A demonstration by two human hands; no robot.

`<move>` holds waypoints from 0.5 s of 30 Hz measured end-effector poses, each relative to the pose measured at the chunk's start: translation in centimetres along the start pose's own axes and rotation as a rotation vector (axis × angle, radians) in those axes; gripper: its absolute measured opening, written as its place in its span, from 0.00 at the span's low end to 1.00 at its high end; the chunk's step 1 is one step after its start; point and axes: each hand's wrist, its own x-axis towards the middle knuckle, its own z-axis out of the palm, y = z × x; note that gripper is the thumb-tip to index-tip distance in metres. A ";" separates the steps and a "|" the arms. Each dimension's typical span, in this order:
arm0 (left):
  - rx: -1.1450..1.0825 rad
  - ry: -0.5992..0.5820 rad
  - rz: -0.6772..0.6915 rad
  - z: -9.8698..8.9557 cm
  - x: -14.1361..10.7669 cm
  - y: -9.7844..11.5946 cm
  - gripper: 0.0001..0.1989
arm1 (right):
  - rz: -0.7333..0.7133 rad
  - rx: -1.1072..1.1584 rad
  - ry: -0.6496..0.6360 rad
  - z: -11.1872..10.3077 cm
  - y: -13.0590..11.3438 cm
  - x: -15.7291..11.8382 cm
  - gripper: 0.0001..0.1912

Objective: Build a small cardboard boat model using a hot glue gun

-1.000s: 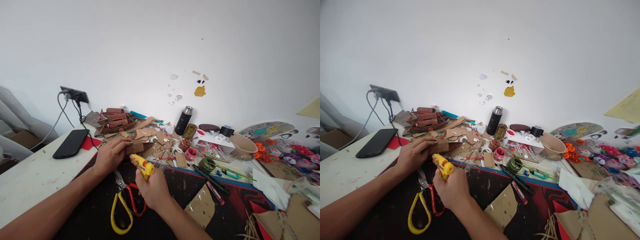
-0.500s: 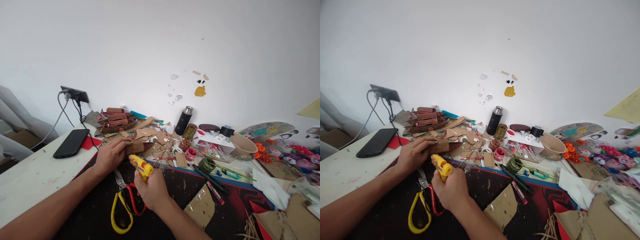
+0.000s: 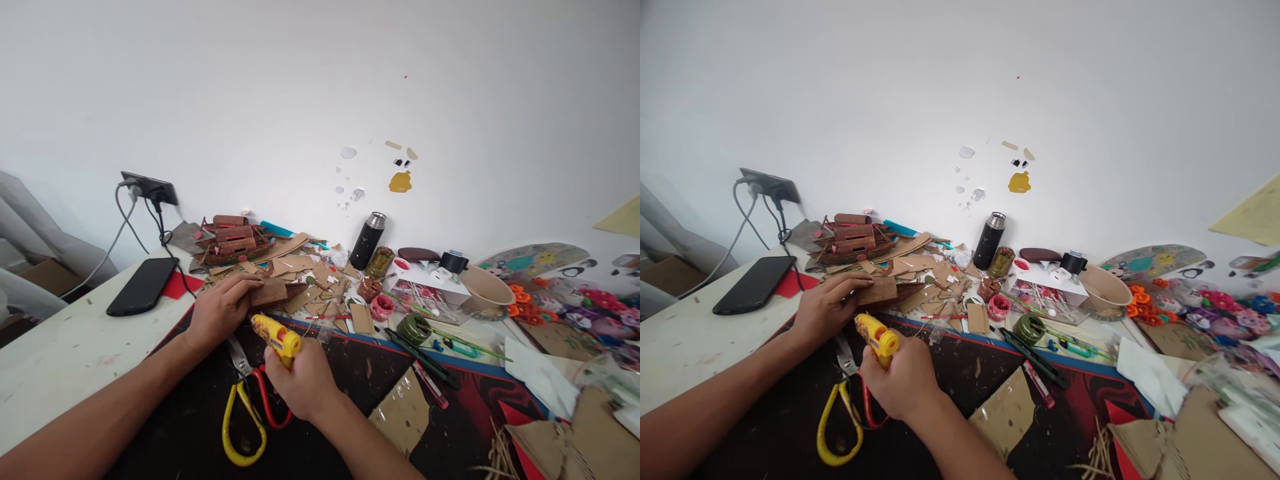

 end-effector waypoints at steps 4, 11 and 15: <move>-0.091 0.009 -0.138 -0.1 0.2 -0.3 0.14 | -0.043 -0.011 -0.009 0.2 0.6 0.0 0.16; -0.245 0.074 -0.467 -2.4 2.5 -0.5 0.14 | -0.087 -0.142 -0.073 0.1 0.8 0.0 0.15; -0.245 0.160 -0.633 -4.4 3.6 -1.4 0.13 | -0.109 -0.360 -0.203 0.5 -0.1 -0.3 0.16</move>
